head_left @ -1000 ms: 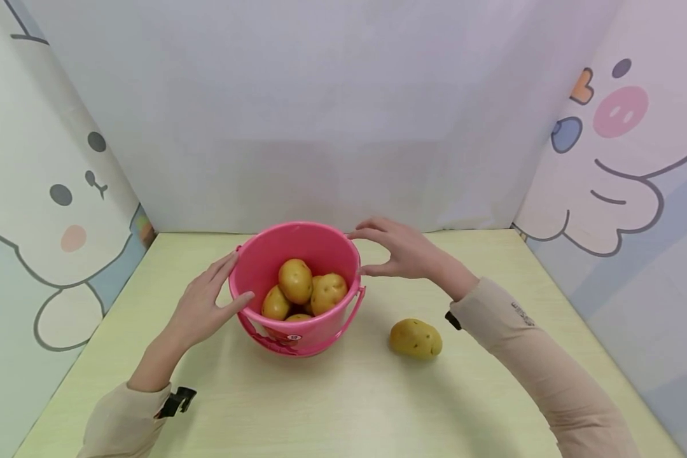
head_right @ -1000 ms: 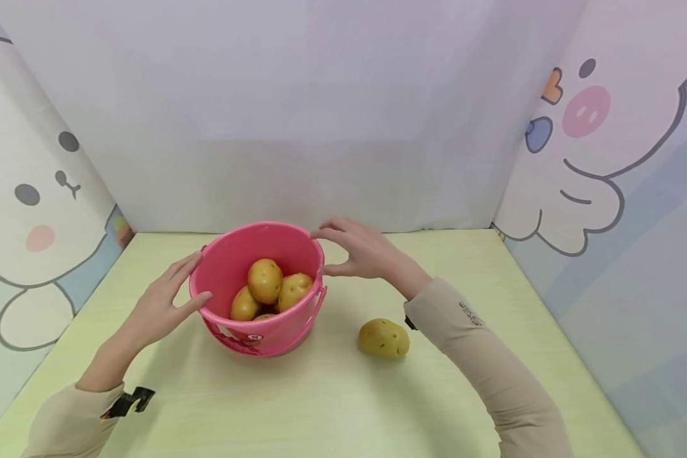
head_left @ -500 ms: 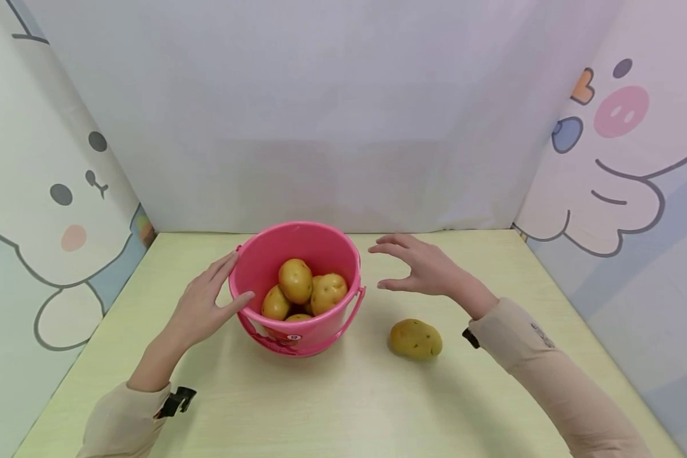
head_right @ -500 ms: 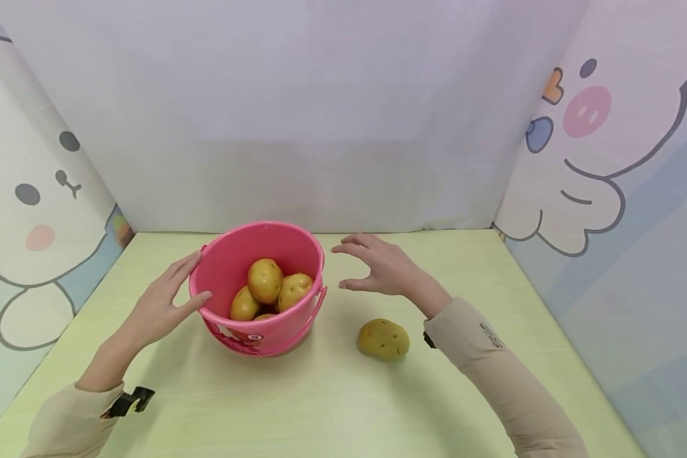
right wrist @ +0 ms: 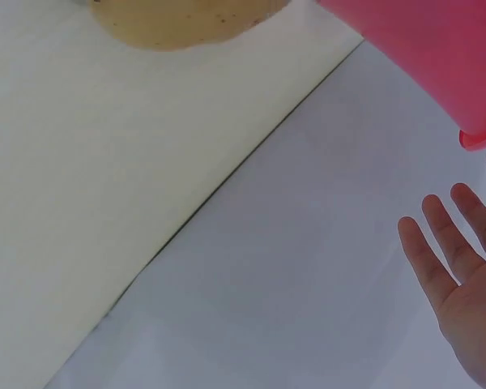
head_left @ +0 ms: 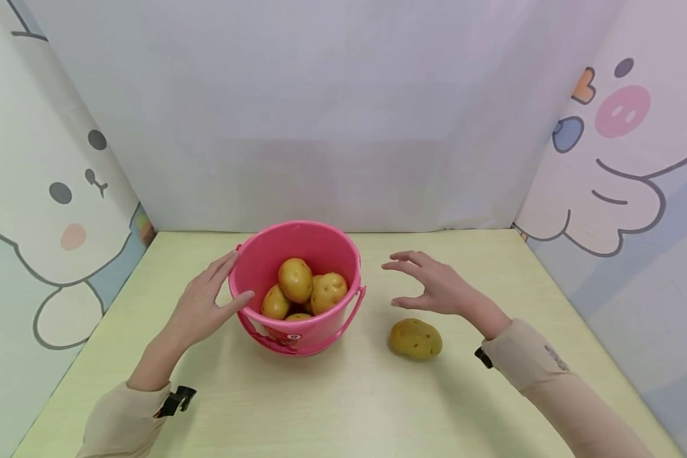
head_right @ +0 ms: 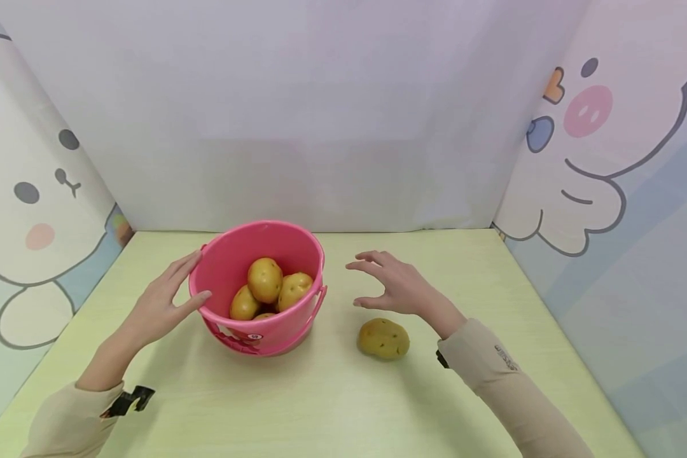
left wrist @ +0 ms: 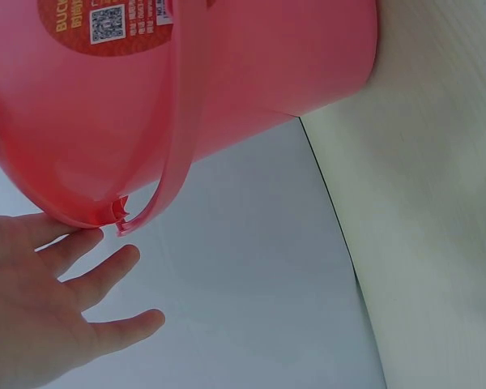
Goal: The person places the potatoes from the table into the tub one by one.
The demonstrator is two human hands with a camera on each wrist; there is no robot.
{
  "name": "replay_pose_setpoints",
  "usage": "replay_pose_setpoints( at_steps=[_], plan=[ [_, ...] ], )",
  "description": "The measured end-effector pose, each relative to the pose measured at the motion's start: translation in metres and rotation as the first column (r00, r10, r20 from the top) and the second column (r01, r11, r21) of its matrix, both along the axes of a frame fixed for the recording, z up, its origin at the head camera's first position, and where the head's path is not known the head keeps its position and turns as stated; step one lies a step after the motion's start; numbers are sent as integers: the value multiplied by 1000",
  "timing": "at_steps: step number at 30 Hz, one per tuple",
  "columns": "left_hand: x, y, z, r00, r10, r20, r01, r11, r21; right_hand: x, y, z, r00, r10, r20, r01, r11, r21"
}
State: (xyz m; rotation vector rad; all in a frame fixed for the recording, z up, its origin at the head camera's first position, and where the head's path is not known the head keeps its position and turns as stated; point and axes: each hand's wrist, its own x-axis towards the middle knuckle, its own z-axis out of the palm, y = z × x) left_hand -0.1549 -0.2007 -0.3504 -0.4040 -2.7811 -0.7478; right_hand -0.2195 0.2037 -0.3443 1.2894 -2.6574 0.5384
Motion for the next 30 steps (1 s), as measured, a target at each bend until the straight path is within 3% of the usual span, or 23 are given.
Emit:
replay_pose_setpoints(
  at_steps=[30],
  plan=[
    [0, 0, 0, 1000, -3, 12, 3, 1000, 11, 22, 21, -52, 989, -11, 150, 3, 998, 56]
  ],
)
